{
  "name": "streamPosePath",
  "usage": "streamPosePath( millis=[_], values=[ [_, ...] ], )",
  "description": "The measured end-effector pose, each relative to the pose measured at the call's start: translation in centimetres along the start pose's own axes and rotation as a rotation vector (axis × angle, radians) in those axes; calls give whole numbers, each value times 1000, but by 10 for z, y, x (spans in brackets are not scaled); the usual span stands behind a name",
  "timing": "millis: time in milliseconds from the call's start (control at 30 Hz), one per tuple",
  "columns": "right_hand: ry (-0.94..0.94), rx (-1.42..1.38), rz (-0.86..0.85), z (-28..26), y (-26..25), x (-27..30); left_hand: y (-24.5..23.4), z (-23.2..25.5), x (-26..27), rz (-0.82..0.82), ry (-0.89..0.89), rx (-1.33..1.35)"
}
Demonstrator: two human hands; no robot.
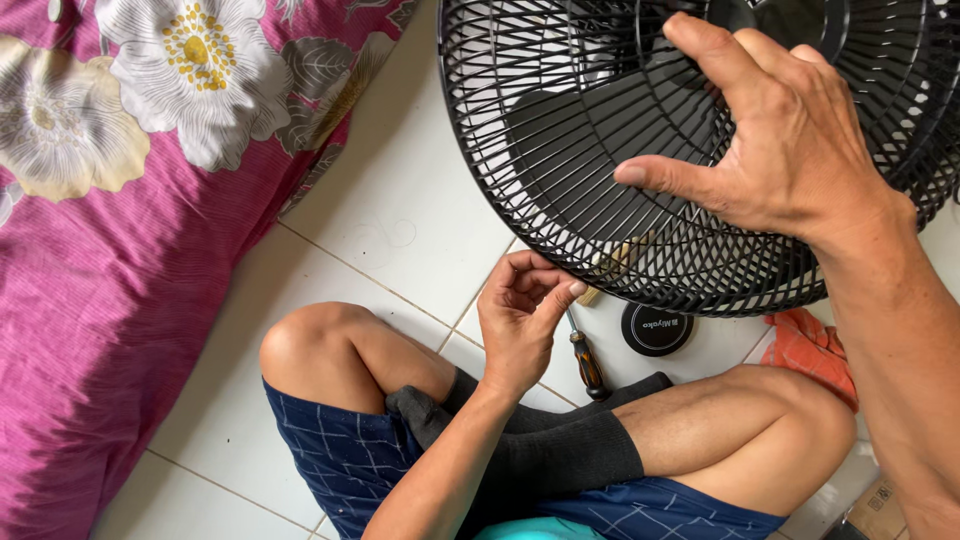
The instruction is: The person reassembles a standing electric fan by attaching the front grille, securing the central hub cap, and mounting the fan head onto the stand pole. The person uses a screwdriver to tighten the hub cap and aligns the grille and stand components by hand.
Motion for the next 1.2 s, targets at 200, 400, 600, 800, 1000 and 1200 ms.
streamPosePath(
  millis=[200,400,600,800,1000,1200],
  values=[
    [-72,-54,64,11,4,8,2,1,0,-7,66,-99],
    [27,-69,-44,4,11,5,0,6,6,-23,61,-86],
    [10,45,26,-7,7,7,-10,6,0,11,-9,-206],
    [62,-23,-31,-2,14,12,-11,4,-2,-74,39,-72],
    [-83,-80,134,-3,6,15,-14,3,-1,-91,6,-45],
    [-16,-127,1,1,9,9,-13,-2,0,-91,18,-47]
  ],
)
Point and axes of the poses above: each hand's wrist, its own x-axis away from the middle knuckle, its own y-axis out of the palm, z = x × y, the point moved 4 cm from there along -x, towards the middle knuckle, and after that the axes turned 1 degree about -y, right-handed, at the moved point
